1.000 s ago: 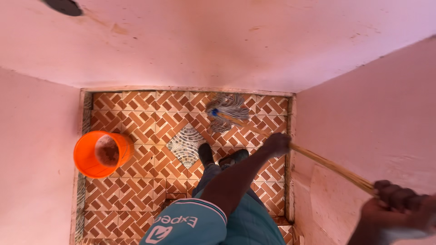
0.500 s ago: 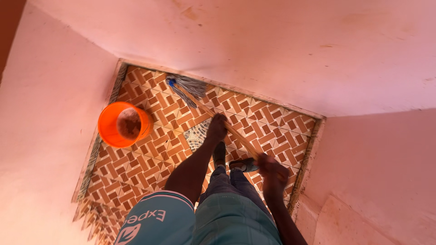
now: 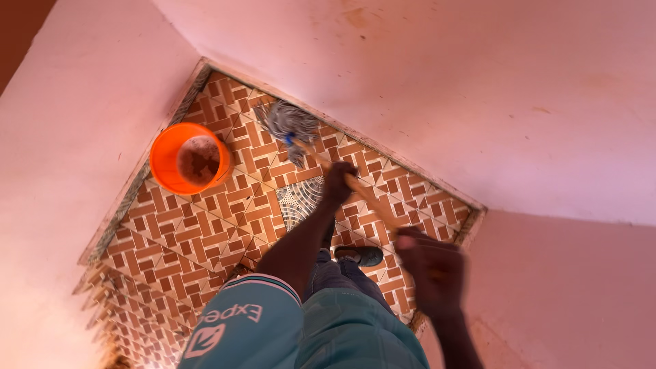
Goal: The person mops the tiled floor of a stairwell landing, periodically dipping the mop into a bucket of water and wringing it out by hand before continuing to mop the floor and the base of the stairs.
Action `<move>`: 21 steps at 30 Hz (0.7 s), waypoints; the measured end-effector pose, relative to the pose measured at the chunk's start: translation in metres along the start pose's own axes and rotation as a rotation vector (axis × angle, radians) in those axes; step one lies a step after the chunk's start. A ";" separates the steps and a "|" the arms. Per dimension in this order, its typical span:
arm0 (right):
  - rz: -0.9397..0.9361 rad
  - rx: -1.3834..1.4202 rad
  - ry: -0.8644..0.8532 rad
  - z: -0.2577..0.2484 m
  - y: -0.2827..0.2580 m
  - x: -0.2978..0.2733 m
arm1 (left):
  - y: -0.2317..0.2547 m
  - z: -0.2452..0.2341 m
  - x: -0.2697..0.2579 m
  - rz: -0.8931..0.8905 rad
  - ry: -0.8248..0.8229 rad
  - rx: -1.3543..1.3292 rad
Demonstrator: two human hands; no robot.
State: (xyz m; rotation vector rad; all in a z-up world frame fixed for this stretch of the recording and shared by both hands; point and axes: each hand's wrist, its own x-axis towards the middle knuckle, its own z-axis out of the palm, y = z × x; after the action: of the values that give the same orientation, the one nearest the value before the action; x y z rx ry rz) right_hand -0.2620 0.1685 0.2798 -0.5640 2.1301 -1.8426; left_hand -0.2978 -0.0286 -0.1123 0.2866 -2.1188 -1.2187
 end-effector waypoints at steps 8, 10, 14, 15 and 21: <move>-0.182 0.323 0.288 -0.066 -0.020 0.045 | 0.108 0.048 -0.002 -0.186 -0.377 -0.177; -0.085 0.431 0.263 -0.091 -0.012 0.051 | 0.122 0.042 -0.016 -0.291 -0.483 -0.120; 0.111 0.442 0.227 -0.120 0.034 0.028 | 0.107 0.021 -0.046 -0.385 -0.534 0.006; 0.076 0.512 0.210 -0.116 0.049 0.014 | 0.094 0.015 -0.050 -0.294 -0.508 0.056; -0.052 0.531 0.110 -0.032 0.068 -0.020 | 0.044 -0.037 -0.048 -0.398 -0.285 0.341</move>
State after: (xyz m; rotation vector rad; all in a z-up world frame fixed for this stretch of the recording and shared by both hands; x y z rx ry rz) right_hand -0.2657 0.2136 0.2164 -0.3984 1.5838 -2.3874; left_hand -0.2324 -0.0066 -0.0841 0.7555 -2.6075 -1.1581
